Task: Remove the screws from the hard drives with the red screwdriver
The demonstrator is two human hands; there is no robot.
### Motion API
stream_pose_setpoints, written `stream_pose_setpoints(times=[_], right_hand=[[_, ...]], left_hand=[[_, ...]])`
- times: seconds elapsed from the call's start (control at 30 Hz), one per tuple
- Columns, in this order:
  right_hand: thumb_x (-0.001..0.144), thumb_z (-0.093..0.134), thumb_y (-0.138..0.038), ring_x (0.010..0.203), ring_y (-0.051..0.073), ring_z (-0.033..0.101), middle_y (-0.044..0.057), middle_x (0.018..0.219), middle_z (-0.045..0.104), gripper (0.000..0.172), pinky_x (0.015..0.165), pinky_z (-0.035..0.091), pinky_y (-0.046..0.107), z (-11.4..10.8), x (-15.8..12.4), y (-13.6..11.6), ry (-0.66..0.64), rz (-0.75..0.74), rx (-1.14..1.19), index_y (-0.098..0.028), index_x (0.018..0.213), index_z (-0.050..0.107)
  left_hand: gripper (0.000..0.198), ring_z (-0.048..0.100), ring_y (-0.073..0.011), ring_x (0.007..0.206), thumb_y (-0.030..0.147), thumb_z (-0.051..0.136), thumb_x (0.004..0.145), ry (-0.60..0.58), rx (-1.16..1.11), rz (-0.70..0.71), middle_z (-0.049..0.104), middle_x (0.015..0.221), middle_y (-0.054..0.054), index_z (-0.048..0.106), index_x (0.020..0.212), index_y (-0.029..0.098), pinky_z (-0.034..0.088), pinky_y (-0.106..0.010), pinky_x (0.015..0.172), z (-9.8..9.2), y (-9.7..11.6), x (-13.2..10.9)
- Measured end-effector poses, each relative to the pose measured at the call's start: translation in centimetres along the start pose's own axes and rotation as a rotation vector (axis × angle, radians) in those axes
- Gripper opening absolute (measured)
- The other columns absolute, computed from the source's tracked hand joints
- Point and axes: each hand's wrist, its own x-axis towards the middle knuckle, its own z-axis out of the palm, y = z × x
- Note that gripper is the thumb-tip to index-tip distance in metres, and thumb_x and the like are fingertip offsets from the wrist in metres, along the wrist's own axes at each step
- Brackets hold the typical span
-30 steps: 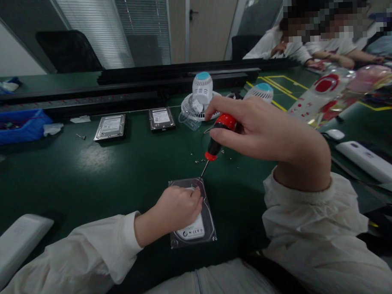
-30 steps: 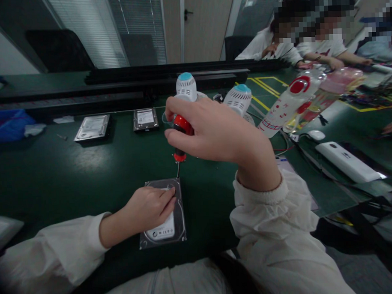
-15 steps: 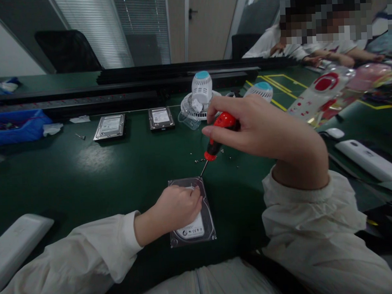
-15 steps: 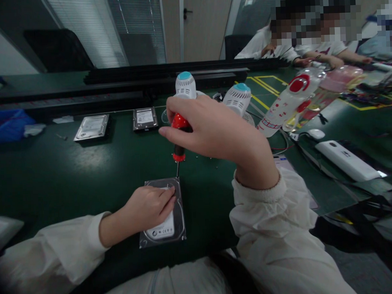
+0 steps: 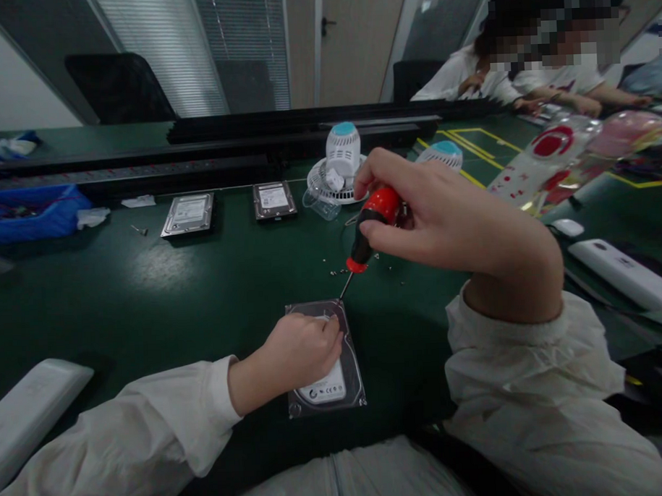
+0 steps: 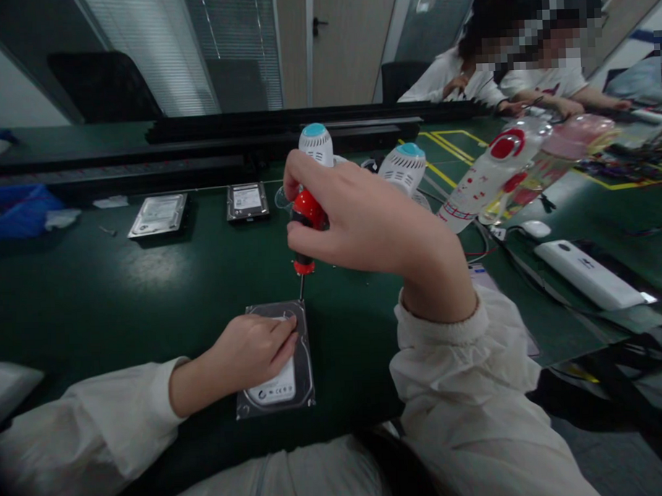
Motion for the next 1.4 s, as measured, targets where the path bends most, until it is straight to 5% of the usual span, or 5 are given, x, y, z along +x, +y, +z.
stream_pose_setpoints(times=[0.3,0.8,1.03,1.4], right_hand=[[0.096,0.058,-0.045,0.068,0.015,0.045,0.001,0.071,0.055,0.025,0.068,0.028,0.031,0.0,0.3,-0.2,-0.065,0.005,0.006,-0.020,0.095,0.061],[0.090,0.058,-0.033,0.064,0.014,0.043,0.002,0.077,0.056,0.023,0.066,0.030,0.032,0.2,0.5,0.0,-0.044,0.008,-0.027,-0.017,0.106,0.060],[0.097,0.058,-0.049,0.068,0.015,0.048,0.003,0.080,0.059,0.036,0.069,0.032,0.032,1.2,1.1,0.7,0.018,0.014,-0.011,-0.018,0.114,0.063],[0.097,0.060,-0.046,0.070,0.016,0.051,0.005,0.088,0.064,0.034,0.070,0.034,0.033,1.5,1.3,0.9,0.051,0.000,-0.006,-0.017,0.114,0.063]], left_hand=[[0.023,0.072,-0.0241,0.051,0.019,0.057,0.097,0.027,-0.021,-0.018,0.079,0.075,-0.013,0.076,0.095,0.007,0.055,-0.033,0.045,0.1,-0.2,-0.1],[0.017,0.072,-0.0238,0.051,0.015,0.062,0.091,0.085,0.030,-0.025,0.080,0.076,-0.011,0.078,0.086,0.010,0.054,-0.032,0.041,0.5,-0.2,-0.2],[0.022,0.073,-0.0236,0.053,0.017,0.059,0.096,0.050,-0.005,-0.076,0.080,0.075,-0.011,0.078,0.090,0.010,0.055,-0.032,0.044,0.5,-0.2,-0.1],[0.023,0.072,-0.0220,0.054,0.016,0.058,0.097,0.045,0.015,-0.043,0.078,0.073,-0.009,0.078,0.087,0.011,0.052,-0.031,0.046,0.4,-0.6,0.1]])
